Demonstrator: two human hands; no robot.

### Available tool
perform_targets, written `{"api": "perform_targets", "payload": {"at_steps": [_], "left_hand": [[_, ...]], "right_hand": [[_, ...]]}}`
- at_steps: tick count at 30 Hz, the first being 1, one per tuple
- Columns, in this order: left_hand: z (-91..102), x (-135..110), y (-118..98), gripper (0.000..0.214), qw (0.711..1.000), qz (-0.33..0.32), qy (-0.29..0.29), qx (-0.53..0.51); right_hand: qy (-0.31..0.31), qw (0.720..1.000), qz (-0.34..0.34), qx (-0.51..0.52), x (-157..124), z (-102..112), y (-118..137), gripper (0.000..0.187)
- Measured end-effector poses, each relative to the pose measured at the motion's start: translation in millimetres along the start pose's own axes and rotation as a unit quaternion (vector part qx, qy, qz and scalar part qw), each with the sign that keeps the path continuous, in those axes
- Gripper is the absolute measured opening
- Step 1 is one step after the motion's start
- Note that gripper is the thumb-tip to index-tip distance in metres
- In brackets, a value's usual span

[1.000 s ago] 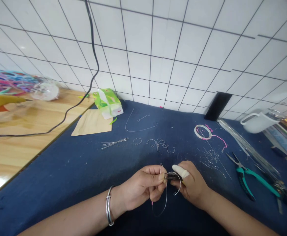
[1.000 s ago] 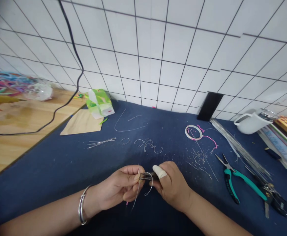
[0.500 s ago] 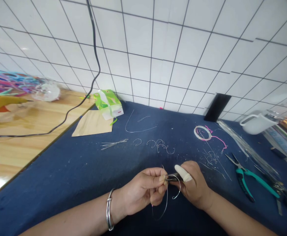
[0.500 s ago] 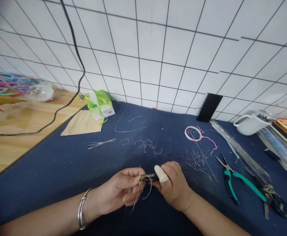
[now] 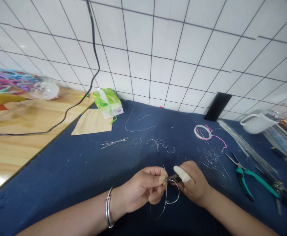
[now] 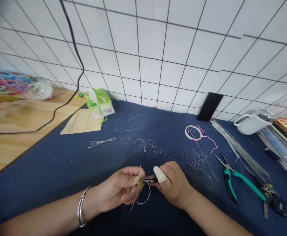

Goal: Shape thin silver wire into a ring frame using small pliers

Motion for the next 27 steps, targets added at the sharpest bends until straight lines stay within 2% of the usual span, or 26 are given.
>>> {"api": "perform_targets", "payload": {"at_steps": [14,22,27], "left_hand": [[0.2,-0.7,-1.8,0.011,0.999,0.002,-0.02,0.033],[2.2,-0.3,-7.5,0.011,0.998,-0.022,-0.027,0.058],[3.4,-0.2,-5.5,0.011,0.998,-0.005,-0.01,0.058]], "right_hand": [[0.006,1.0,-0.007,-0.023,-3.2,-1.9,-0.5,0.046],[0.005,0.998,-0.044,0.045,-0.8,-3.9,-4.7,0.041],[0.015,0.996,-0.038,0.075,-1.7,-5.3,-5.1,0.043]]}}
Point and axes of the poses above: each hand's wrist, its own x-axis towards the middle knuckle, its own z-axis out of the back of the hand, y = z × x, the point moved 7 cm from there along x, towards the middle knuckle, and after that the axes turned 4 degrees about y, right-handed, at the moved point
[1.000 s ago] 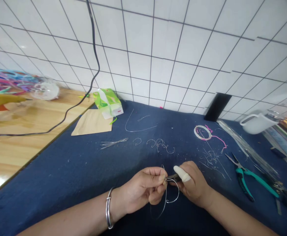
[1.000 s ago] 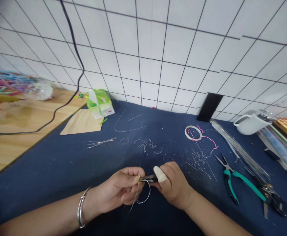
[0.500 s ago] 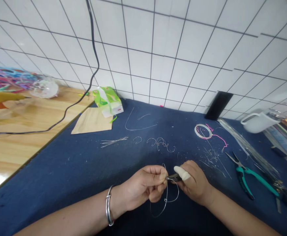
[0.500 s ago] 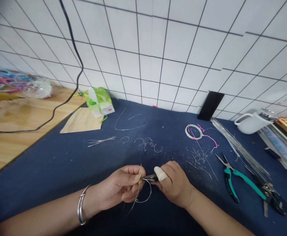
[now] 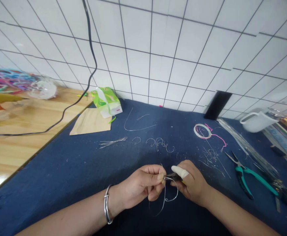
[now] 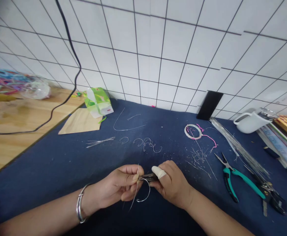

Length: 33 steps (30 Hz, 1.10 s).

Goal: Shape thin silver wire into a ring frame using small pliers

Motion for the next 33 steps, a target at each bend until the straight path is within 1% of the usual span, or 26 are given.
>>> {"api": "perform_targets", "payload": {"at_steps": [6,16,21,28,33], "left_hand": [[2.3,-0.5,3.1,0.013,1.0,0.023,0.012,0.003],[2.4,-1.0,4.8,0.009,0.999,0.032,0.02,-0.003],[4.5,0.6,5.3,0.009,0.999,0.034,0.012,-0.005],[5.8,0.5,4.9,0.011,0.999,0.032,0.001,0.019],[5.4,-0.6,2.9,0.011,1.0,0.023,-0.002,0.021]], "right_hand": [[0.008,1.0,0.005,0.004,0.8,-0.6,-0.1,0.04],[0.023,1.0,0.018,-0.001,-2.8,-3.9,-1.0,0.039],[0.022,1.0,0.02,-0.008,-3.1,-3.2,-0.2,0.039],[0.033,0.999,0.008,-0.025,-5.1,-3.7,-0.3,0.036],[0.027,1.0,-0.002,-0.008,-3.9,-3.8,-0.2,0.035]]}}
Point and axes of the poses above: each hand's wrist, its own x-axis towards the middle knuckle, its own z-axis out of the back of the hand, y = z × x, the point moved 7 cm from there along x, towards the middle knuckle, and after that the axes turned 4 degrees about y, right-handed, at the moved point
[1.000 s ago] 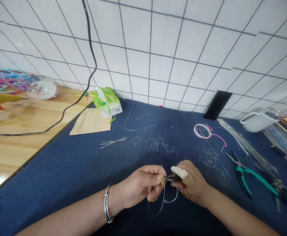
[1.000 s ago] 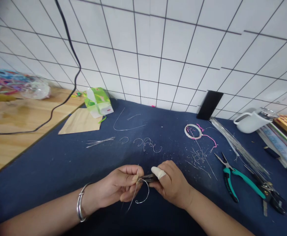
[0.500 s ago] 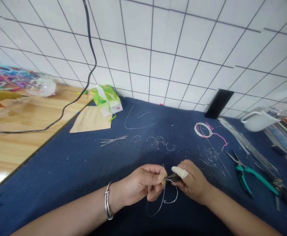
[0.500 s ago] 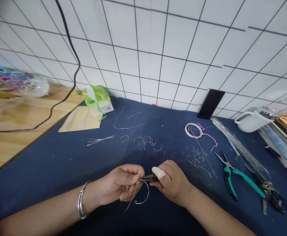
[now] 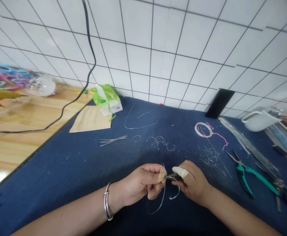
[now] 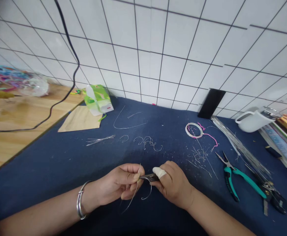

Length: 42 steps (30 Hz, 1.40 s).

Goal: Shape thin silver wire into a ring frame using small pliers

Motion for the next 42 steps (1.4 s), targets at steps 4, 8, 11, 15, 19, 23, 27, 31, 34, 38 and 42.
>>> {"api": "perform_targets", "payload": {"at_steps": [4,8,11,15,19,23,27,31,34,38,42], "left_hand": [[-1.4,0.2,-0.6,0.012,1.0,0.0,0.01,-0.01],[-4.0,-0.3,0.7,0.012,0.999,0.007,0.023,-0.023],[-4.5,0.1,2.4,0.012,0.999,0.012,0.03,-0.031],[-4.6,1.4,5.6,0.015,0.997,0.018,0.052,-0.045],[-5.0,1.3,8.1,0.014,0.996,0.024,0.06,-0.054],[-4.8,1.4,7.4,0.012,0.997,0.015,0.053,-0.047],[-2.1,2.2,7.6,0.01,0.998,0.008,0.037,-0.042],[-1.5,2.8,7.4,0.008,0.999,0.0,0.032,-0.041],[-1.1,2.9,5.3,0.009,0.999,-0.017,0.023,-0.041],[-1.6,3.0,4.4,0.011,0.999,-0.02,0.027,-0.039],[-1.6,2.4,4.6,0.015,0.999,-0.007,0.038,-0.024]], "right_hand": [[-0.005,1.0,0.004,0.015,2.5,1.3,1.3,0.039],[-0.008,1.0,0.019,0.002,2.6,3.2,2.2,0.045],[-0.006,1.0,0.028,-0.005,1.6,3.4,2.6,0.047],[-0.007,0.999,0.033,-0.007,1.4,3.7,3.7,0.048],[-0.008,0.999,0.04,-0.005,1.7,2.1,4.6,0.047],[-0.003,0.999,0.037,-0.004,0.3,-0.9,3.1,0.046],[0.001,0.999,0.035,-0.008,-1.2,-1.5,3.1,0.044],[0.002,1.0,0.025,0.001,-0.5,-1.5,3.1,0.042],[0.002,0.999,0.002,0.036,0.2,-2.7,0.7,0.041],[0.005,0.997,-0.006,0.071,0.5,-3.9,0.2,0.04],[0.012,0.996,-0.002,0.088,2.5,-2.8,1.2,0.04]]}}
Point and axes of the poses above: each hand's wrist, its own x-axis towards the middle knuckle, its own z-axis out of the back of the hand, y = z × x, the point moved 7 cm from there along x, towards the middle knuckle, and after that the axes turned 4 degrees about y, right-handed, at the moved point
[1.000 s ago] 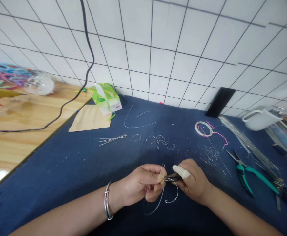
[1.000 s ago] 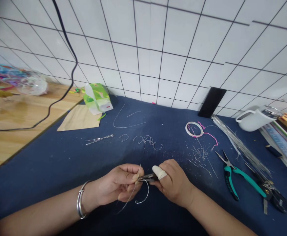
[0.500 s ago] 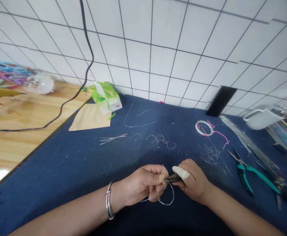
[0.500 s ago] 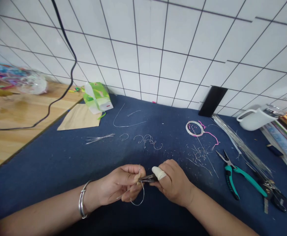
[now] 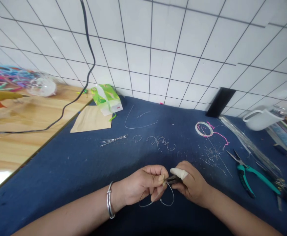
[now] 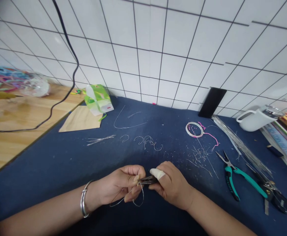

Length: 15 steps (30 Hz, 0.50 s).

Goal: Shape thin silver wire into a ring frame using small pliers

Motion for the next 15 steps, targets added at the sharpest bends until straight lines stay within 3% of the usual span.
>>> {"api": "perform_targets", "payload": {"at_steps": [6,15], "left_hand": [[2.5,-0.8,0.9,0.018,0.999,0.023,0.015,0.029],[4.5,-0.4,-3.4,0.016,0.998,0.002,-0.021,0.064]], "right_hand": [[0.002,1.0,0.009,0.004,1.3,1.1,1.7,0.039],[-0.003,0.999,0.007,-0.045,-2.1,-0.3,-3.0,0.038]]}}
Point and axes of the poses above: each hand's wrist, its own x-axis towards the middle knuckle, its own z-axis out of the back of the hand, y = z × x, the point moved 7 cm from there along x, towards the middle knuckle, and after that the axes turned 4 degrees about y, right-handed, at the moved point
